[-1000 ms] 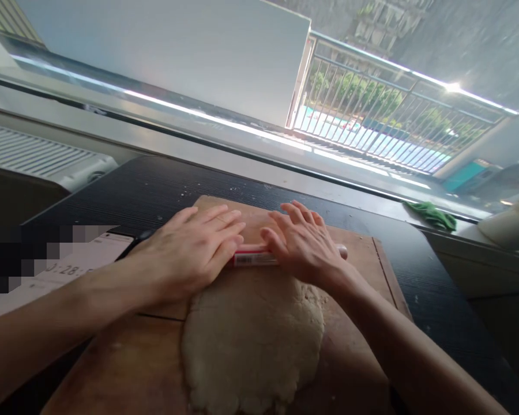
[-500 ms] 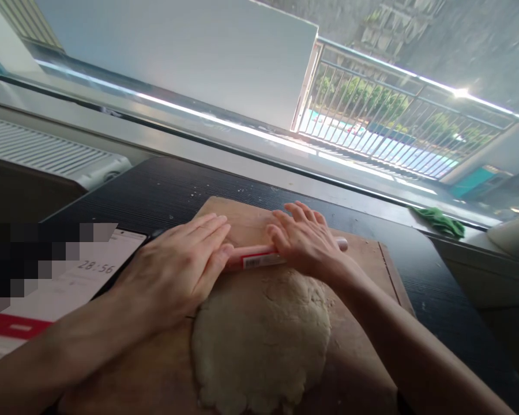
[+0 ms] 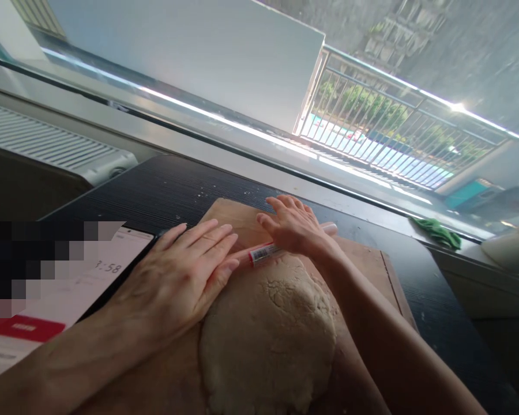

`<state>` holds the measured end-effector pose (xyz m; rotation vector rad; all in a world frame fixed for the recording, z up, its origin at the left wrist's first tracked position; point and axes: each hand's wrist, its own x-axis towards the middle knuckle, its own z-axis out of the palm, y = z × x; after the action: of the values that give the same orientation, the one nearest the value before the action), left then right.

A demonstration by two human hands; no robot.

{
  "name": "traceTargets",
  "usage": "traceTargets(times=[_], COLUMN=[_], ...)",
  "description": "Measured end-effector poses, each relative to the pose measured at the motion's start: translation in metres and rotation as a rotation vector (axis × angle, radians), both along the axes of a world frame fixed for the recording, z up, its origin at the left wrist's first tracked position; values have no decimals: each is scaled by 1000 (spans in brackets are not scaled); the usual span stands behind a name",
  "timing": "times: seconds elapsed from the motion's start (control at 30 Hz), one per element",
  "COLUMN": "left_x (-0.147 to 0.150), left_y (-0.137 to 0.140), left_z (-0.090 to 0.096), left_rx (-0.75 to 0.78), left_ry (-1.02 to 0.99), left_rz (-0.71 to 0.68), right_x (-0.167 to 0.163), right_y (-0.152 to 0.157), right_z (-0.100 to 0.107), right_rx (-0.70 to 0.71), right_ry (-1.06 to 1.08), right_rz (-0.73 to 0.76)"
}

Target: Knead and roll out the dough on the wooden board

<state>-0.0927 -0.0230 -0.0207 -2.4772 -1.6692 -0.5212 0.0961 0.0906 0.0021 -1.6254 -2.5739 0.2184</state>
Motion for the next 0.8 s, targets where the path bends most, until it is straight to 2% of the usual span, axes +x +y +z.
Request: traceTargets(times=[0.13,0.37,0.43,0.63,0.7,0.8], left_x=[-1,9,7,-4,-4,1], left_y=[3,-22,-19,4,3,-8], left_z=[4,-4,-5,-1,-1,-4], left_rx=[-11,166,155,43,53,116], left_ry=[-3,-45,-66,-40,-31,-41], left_rz=[-11,-133,-123,-29,-36,-90], right_x=[-8,24,22,-13,-14,0], right_y=[10,-50,-47,8,8,-16], right_z=[0,5,5,0,0,2], right_rx=[-12,62,48,-17,1,25], right_ry=[-6,-14,-21,1,22,44], right_rz=[-14,-27,-27,-10,9,10])
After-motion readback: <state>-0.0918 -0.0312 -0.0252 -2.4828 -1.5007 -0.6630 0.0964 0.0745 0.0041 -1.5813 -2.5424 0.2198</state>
